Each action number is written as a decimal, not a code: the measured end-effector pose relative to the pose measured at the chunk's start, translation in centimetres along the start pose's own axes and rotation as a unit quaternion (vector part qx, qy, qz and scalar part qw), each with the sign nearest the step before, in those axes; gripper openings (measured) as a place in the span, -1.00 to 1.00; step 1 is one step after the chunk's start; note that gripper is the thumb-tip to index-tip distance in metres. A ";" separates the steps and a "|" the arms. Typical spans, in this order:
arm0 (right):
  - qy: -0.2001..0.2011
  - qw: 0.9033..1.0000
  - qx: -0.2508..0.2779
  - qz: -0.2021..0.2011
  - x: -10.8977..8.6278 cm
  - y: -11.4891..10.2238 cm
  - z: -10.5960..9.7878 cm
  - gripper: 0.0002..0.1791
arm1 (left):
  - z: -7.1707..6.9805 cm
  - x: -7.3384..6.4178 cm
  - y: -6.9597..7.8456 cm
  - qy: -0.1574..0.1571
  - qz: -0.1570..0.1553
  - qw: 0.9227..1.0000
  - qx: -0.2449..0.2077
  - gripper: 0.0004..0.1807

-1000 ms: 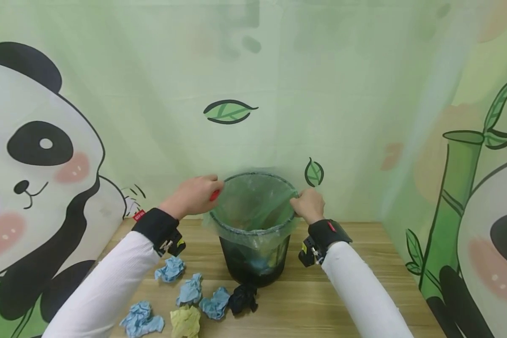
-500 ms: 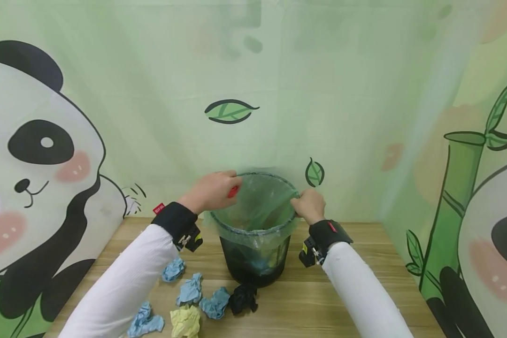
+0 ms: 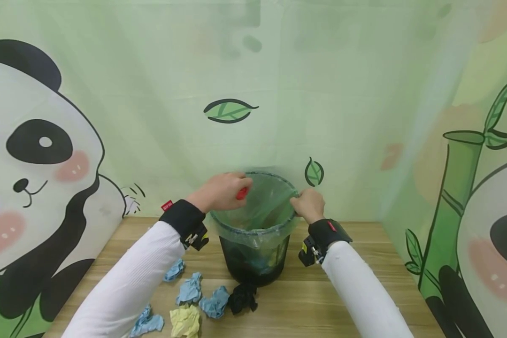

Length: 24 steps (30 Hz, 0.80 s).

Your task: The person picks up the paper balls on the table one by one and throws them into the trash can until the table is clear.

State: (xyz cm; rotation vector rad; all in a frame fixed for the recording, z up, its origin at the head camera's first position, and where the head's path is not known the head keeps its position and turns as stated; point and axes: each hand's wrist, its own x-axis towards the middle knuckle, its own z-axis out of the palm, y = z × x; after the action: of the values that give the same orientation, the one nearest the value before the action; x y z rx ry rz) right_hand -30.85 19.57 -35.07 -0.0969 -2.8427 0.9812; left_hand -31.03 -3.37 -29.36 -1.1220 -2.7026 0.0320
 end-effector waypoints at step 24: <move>0.004 1.000 0.012 -0.006 -0.1 0.0 -0.1 -0.64 | 0.8 -0.4 0.0 -0.001 0.004 1.000 0.006 -0.39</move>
State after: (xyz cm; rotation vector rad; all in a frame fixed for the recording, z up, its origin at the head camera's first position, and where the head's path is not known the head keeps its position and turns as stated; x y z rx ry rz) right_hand -30.75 19.61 -35.06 -0.0796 -2.8208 1.0099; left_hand -30.87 -3.60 -30.25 -1.1310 -2.6961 0.0513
